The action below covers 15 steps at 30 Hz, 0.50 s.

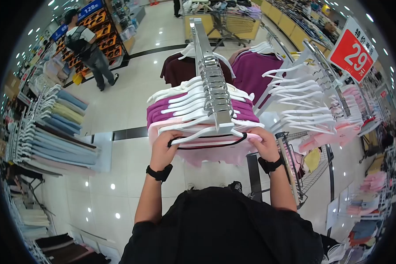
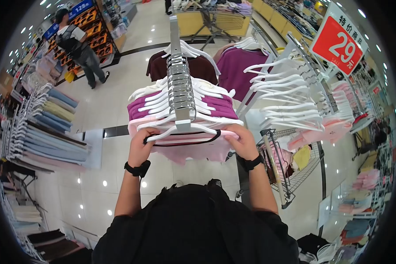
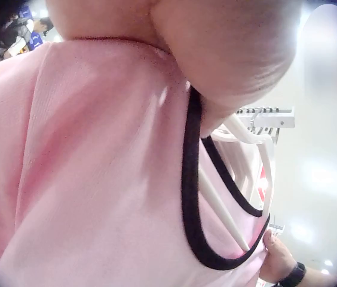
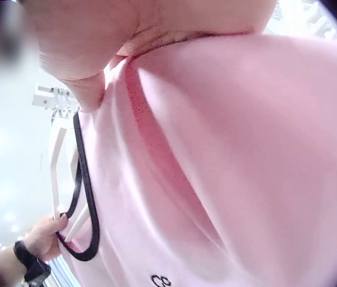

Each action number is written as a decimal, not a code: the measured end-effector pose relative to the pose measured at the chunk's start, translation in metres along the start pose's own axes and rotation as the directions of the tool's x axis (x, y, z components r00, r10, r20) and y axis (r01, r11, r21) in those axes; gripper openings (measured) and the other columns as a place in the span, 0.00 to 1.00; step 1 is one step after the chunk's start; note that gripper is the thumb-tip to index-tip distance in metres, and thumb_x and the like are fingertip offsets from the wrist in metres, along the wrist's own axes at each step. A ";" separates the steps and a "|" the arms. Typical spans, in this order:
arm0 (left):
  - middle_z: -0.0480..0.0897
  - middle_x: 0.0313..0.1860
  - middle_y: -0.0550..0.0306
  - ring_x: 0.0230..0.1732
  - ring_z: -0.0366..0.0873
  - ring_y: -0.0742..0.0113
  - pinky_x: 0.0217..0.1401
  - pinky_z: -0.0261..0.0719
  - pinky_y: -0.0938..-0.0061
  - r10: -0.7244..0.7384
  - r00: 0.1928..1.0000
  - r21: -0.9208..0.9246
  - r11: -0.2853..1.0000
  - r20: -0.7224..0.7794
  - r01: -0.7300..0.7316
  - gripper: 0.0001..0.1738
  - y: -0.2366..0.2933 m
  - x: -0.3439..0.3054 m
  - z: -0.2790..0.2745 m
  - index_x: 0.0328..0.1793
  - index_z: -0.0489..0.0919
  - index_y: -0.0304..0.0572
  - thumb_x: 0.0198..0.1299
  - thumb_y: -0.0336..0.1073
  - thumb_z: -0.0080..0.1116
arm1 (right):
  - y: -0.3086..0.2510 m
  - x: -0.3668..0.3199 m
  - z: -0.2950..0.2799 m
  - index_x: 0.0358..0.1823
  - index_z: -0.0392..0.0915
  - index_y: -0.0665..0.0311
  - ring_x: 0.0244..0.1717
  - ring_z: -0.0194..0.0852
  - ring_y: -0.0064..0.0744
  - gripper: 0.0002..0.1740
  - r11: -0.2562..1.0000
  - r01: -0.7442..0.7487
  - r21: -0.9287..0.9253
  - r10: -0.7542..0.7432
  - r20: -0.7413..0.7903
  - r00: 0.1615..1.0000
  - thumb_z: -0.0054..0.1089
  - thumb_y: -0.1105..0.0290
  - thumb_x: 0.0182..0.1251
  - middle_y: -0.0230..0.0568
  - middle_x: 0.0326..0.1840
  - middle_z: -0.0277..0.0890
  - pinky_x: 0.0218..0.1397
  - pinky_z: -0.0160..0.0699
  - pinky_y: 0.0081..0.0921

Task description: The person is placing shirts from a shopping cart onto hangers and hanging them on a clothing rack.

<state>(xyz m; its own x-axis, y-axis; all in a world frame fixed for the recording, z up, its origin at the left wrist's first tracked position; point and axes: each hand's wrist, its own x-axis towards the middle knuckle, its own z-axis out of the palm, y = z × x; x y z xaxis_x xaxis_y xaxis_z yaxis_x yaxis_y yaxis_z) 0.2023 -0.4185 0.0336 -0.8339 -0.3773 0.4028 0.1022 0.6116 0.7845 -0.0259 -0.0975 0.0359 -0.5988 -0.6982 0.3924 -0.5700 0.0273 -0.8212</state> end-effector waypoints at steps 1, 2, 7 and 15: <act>0.87 0.50 0.51 0.50 0.85 0.60 0.56 0.80 0.70 -0.148 0.989 -0.107 0.983 0.008 0.148 0.14 -0.015 -0.005 -0.001 0.50 0.84 0.33 0.57 0.20 0.63 | 0.006 -0.010 0.004 0.46 0.83 0.68 0.42 0.82 0.32 0.10 0.997 -0.075 0.000 0.075 -0.049 0.996 0.66 0.70 0.70 0.39 0.43 0.85 0.49 0.78 0.28; 0.87 0.49 0.51 0.50 0.84 0.62 0.57 0.80 0.71 -0.293 0.955 -0.208 0.933 0.037 0.294 0.13 -0.033 -0.011 -0.001 0.49 0.84 0.33 0.57 0.20 0.64 | 0.012 -0.020 0.010 0.46 0.83 0.68 0.42 0.82 0.32 0.10 0.996 -0.087 -0.011 0.086 -0.068 0.994 0.66 0.70 0.70 0.39 0.43 0.85 0.49 0.78 0.28; 0.85 0.41 0.57 0.44 0.81 0.69 0.51 0.80 0.71 -0.273 0.956 -0.347 0.912 -0.111 0.220 0.10 -0.101 -0.042 0.021 0.51 0.81 0.29 0.64 0.25 0.60 | 0.052 -0.083 0.046 0.44 0.80 0.67 0.35 0.76 0.21 0.10 0.890 -0.448 0.083 0.442 -0.399 0.803 0.63 0.66 0.74 0.32 0.34 0.81 0.41 0.75 0.23; 0.89 0.48 0.47 0.54 0.86 0.44 0.61 0.83 0.52 -0.682 0.308 0.487 0.706 0.663 0.514 0.28 -0.447 -0.357 0.059 0.68 0.76 0.47 0.68 0.54 0.57 | 0.270 -0.593 0.149 0.57 0.77 0.71 0.37 0.90 0.49 0.20 -0.324 -0.943 0.070 0.944 -0.050 -0.328 0.60 0.62 0.75 0.53 0.44 0.87 0.33 0.86 0.50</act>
<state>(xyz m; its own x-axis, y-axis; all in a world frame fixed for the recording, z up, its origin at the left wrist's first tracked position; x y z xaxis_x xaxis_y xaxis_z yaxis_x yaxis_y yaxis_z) 0.4224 -0.5158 -0.4885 -0.6863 -0.0723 -0.7237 -0.6210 0.5762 0.5313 0.2593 0.2172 -0.4799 -0.3696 0.2901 -0.8828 0.7892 0.5995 -0.1334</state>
